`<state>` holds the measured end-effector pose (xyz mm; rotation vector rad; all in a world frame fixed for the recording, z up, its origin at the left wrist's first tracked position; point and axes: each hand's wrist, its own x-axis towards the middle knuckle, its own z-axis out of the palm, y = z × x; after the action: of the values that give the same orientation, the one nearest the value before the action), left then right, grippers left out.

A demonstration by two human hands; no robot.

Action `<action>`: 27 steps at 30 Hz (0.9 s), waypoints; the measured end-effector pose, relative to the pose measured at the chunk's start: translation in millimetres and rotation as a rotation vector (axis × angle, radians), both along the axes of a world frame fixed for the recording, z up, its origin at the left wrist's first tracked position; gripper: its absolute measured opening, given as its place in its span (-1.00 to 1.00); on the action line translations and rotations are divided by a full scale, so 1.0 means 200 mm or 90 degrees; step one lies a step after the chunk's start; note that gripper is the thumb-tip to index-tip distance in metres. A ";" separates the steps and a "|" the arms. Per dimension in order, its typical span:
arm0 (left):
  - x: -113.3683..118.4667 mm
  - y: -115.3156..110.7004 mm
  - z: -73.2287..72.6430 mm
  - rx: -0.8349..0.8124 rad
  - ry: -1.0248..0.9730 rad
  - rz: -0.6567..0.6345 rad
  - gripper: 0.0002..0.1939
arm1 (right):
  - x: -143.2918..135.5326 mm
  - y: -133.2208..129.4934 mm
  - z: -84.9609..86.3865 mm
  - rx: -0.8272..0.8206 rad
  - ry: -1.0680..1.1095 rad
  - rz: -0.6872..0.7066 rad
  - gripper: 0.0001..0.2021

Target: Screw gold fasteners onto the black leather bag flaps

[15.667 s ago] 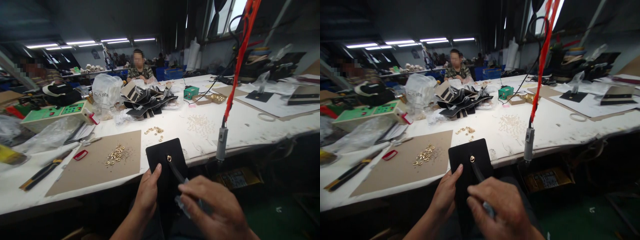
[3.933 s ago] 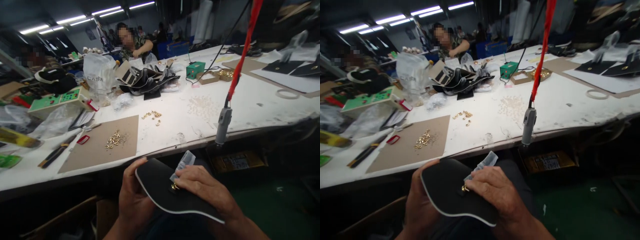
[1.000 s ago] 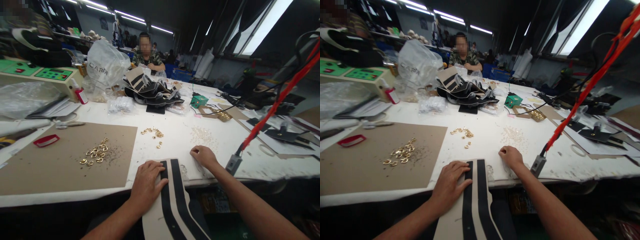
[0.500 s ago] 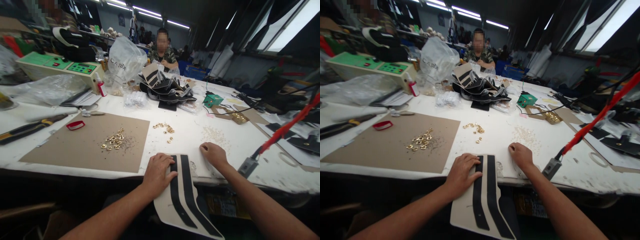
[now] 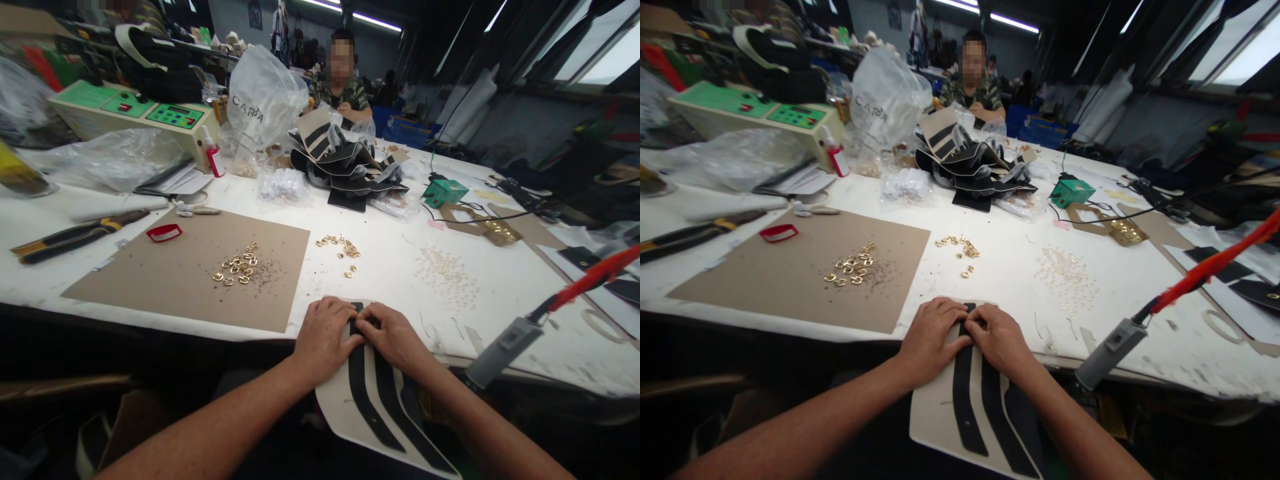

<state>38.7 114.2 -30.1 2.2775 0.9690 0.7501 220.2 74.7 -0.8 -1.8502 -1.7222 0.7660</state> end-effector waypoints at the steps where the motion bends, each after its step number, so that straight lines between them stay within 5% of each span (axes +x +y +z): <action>1: 0.00 0.00 0.00 0.000 0.000 0.000 -0.64 | 0.00 0.00 0.00 -0.007 -0.002 -0.005 -0.82; 16: 0.00 0.00 0.02 0.016 0.010 -0.002 -0.61 | 0.01 -0.01 0.05 -0.014 0.066 -0.056 -0.79; 21: 0.00 0.00 0.02 0.033 0.014 -0.006 -0.66 | 0.11 -0.36 0.06 0.150 0.064 -0.321 -0.64; 24: 0.00 0.01 0.02 0.040 0.025 -0.010 -0.66 | 0.29 -0.58 0.03 0.216 0.013 -0.565 -0.48; 27: 0.00 0.02 0.03 0.047 0.031 -0.016 -0.68 | 0.50 -0.65 -0.01 0.239 0.022 -0.728 -0.18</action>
<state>39.6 118.5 -23.5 2.3783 0.9471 0.7338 319.4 -55.9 -3.0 -2.0711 -0.4893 -0.0046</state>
